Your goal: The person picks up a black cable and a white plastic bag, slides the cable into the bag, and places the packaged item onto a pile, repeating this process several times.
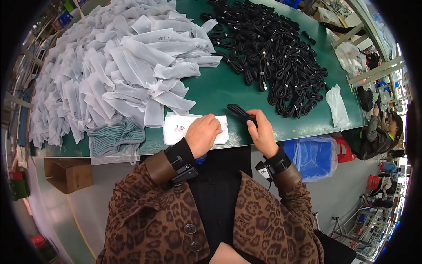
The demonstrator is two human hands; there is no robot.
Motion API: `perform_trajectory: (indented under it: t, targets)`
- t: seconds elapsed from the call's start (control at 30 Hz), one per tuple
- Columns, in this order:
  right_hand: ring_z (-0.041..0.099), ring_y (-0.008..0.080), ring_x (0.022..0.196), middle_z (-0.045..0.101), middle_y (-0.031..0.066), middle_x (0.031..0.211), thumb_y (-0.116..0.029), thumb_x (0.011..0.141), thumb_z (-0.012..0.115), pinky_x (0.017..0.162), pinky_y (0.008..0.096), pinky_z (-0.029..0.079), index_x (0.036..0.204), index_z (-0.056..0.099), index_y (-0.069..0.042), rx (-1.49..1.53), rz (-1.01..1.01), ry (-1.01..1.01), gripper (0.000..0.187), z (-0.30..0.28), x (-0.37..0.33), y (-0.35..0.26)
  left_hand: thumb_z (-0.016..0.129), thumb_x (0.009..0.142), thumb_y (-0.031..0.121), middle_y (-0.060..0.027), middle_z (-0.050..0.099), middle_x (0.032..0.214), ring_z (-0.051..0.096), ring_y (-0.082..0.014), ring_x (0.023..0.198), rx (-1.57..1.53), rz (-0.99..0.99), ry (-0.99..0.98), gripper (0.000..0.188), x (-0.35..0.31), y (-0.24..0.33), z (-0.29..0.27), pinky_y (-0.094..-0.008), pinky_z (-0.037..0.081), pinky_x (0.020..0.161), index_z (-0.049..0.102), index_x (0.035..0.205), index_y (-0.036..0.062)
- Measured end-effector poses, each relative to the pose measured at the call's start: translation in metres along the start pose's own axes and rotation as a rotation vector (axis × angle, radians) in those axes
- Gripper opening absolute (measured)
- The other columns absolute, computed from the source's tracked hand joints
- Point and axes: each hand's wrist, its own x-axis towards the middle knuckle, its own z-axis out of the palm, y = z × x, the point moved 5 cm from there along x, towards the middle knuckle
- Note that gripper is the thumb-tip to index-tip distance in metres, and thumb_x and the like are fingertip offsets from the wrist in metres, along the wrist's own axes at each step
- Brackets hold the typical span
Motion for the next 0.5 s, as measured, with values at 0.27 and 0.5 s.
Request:
perform_trajectory:
  t: [0.27,0.5]
  targets:
    - [0.056,0.008,0.072,0.063,0.0036,0.088,-0.006,0.096,0.051,0.063,0.0253,0.046,0.118,0.057,0.001,0.342,0.172,-0.058,0.023,-0.009,-0.027,-0.019,0.064,0.087,0.007,-0.0111,0.057,0.085,0.058,-0.0317,0.074,-0.346,-0.265,0.03,0.01,0.001,-0.005,-0.009,-0.0385,0.047,0.067,0.056,0.087,0.002]
    - [0.058,0.0064,0.067,0.066,0.0045,0.086,-0.008,0.098,0.052,0.057,0.0247,0.046,0.117,0.06,0.001,-0.096,-0.174,-0.063,0.023,-0.014,-0.029,-0.031,0.064,0.086,0.003,-0.0107,0.056,0.087,0.057,-0.0295,0.075,-0.398,-0.225,0.119,0.009,0.0,-0.001,-0.019,-0.0369,0.047,0.067,0.055,0.089,0.002]
